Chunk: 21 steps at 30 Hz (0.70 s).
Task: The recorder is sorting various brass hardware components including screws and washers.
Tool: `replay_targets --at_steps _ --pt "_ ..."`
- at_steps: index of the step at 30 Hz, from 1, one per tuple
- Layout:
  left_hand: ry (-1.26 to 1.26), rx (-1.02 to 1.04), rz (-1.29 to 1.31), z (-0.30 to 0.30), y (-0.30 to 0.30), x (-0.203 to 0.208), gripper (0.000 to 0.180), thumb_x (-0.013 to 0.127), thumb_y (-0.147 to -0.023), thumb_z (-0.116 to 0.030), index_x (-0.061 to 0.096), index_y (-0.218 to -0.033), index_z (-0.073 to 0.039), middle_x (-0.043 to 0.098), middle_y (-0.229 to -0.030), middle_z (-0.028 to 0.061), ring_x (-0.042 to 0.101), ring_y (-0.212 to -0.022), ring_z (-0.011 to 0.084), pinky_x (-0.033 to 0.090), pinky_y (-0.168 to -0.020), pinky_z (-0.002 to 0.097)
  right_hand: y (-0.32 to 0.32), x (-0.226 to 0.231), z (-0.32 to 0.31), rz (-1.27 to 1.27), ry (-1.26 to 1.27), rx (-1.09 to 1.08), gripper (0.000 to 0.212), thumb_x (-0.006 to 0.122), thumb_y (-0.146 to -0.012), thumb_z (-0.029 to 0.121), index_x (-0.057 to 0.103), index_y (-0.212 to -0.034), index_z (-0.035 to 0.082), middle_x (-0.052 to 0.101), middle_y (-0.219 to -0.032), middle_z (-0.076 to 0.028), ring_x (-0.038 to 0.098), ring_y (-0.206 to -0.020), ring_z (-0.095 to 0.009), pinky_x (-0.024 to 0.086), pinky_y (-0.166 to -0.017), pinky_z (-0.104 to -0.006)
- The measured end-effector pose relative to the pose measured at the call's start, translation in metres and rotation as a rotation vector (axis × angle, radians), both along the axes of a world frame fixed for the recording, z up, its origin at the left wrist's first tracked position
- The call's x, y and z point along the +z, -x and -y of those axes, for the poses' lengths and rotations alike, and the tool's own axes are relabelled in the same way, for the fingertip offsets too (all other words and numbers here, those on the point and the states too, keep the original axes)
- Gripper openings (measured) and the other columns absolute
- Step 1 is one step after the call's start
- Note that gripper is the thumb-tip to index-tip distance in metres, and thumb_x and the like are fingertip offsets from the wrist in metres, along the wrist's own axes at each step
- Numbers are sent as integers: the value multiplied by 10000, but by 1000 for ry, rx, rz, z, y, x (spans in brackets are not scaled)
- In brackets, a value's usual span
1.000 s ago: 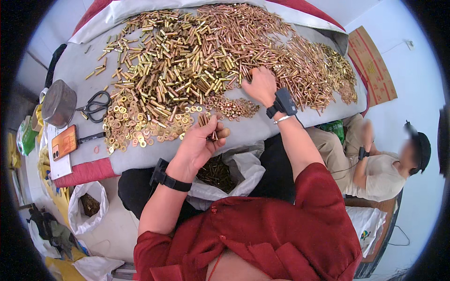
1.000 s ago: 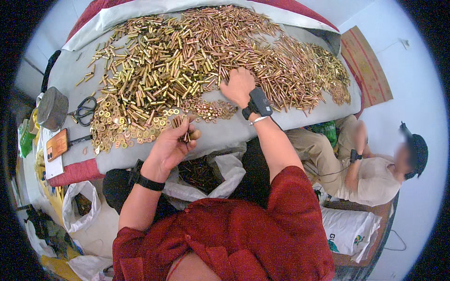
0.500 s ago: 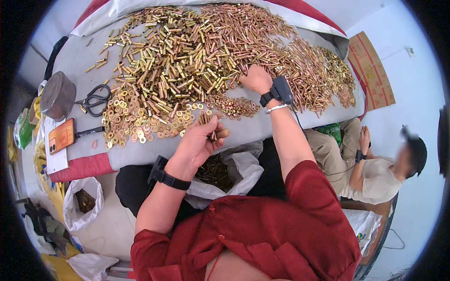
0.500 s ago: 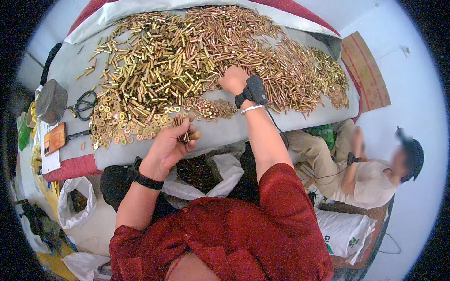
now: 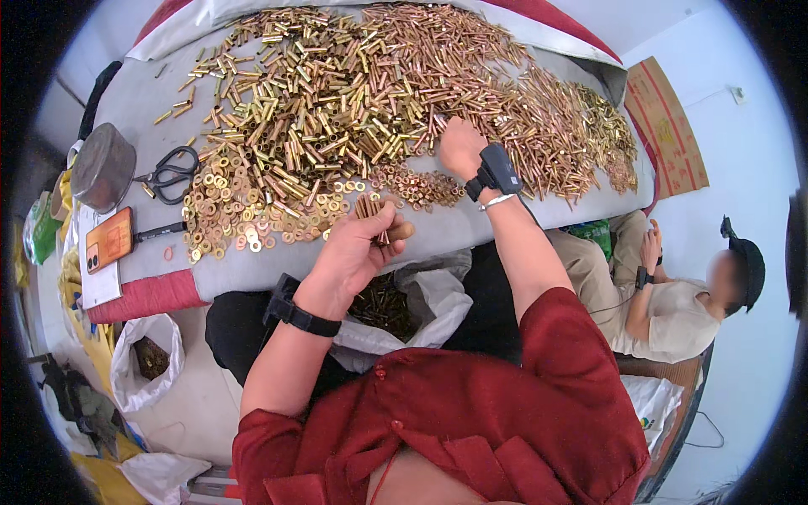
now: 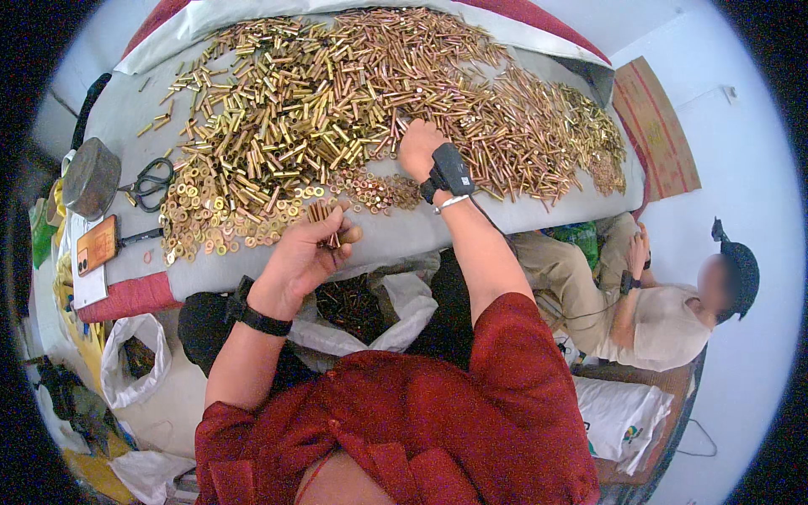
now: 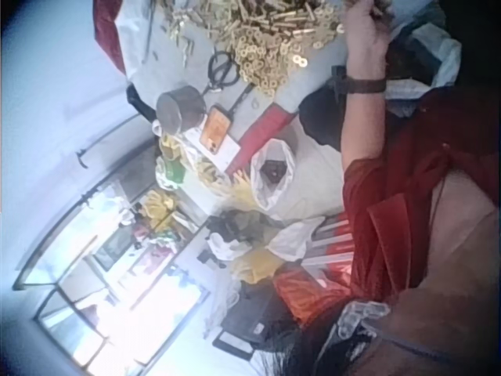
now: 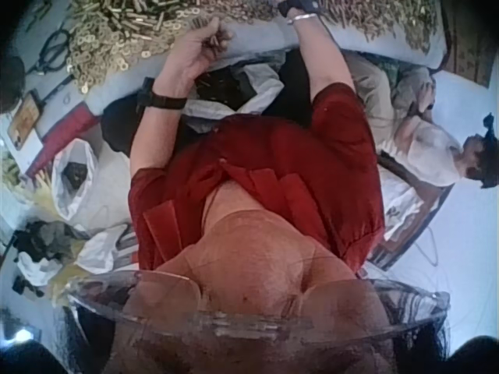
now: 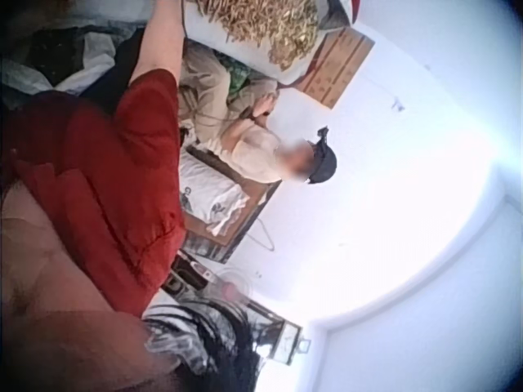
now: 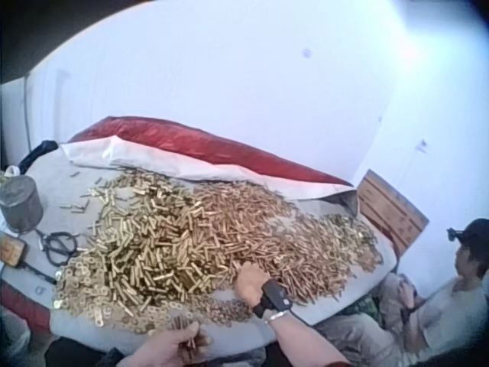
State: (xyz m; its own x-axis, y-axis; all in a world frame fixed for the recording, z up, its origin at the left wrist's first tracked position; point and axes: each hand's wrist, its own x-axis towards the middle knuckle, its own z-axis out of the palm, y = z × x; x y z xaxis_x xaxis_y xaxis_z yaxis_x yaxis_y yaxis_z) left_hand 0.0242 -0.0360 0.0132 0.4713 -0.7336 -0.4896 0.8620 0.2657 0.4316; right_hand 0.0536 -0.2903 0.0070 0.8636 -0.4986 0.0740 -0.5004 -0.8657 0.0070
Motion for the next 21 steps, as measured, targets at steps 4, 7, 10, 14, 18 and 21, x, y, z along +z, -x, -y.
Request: replay_targets --at_steps 4,7,10,14,18,21 --pt "37 18 34 0 -4 -1 276 574 -909 -200 549 -1141 -52 604 -886 24 630 -845 192 503 -659 275 19 0 1 -29 40 68 198 518 -827 126 542 -945 -31 587 -959 -259 585 -895 -411 467 -765 -481" --pt "56 16 15 0 -2 4 274 567 -912 -201 545 -1136 -45 618 -904 41 637 -872 206 518 -681 287 36 -4 4 206 23 139 261 594 -844 208 500 -924 -23 553 -921 -232 543 -859 -404 423 -755 -491" --pt "70 -5 -10 -1 -4 0 258 551 -920 -207 547 -1121 -45 631 -910 60 643 -892 221 528 -692 299 47 0 5 330 -116 236 253 605 -839 212 514 -916 -11 564 -913 -224 527 -897 -403 414 -747 -482" --pt "30 -42 31 -2 -4 -1 250 513 -940 -254 561 -1078 -51 643 -910 77 648 -883 233 535 -684 322 63 21 -20 310 -621 264 239 579 -877 179 497 -1002 -8 580 -859 -180 592 -837 -299 459 -714 -381" --pt "49 -82 12 1 -5 -2 320 454 -960 -341 565 -1063 -59 645 -915 75 650 -880 228 536 -677 344 85 53 -54 203 -725 621 186 533 -907 142 494 -1014 -6 589 -868 -147 608 -858 -239 469 -717 -336" --pt "74 -168 12 4 -1 3 388 406 -966 -417 561 -1018 -66 647 -875 79 658 -810 216 544 -664 326 96 51 -70 23 -776 915 186 532 -897 144 495 -997 -8 578 -913 -160 600 -863 -280 470 -723 -353"
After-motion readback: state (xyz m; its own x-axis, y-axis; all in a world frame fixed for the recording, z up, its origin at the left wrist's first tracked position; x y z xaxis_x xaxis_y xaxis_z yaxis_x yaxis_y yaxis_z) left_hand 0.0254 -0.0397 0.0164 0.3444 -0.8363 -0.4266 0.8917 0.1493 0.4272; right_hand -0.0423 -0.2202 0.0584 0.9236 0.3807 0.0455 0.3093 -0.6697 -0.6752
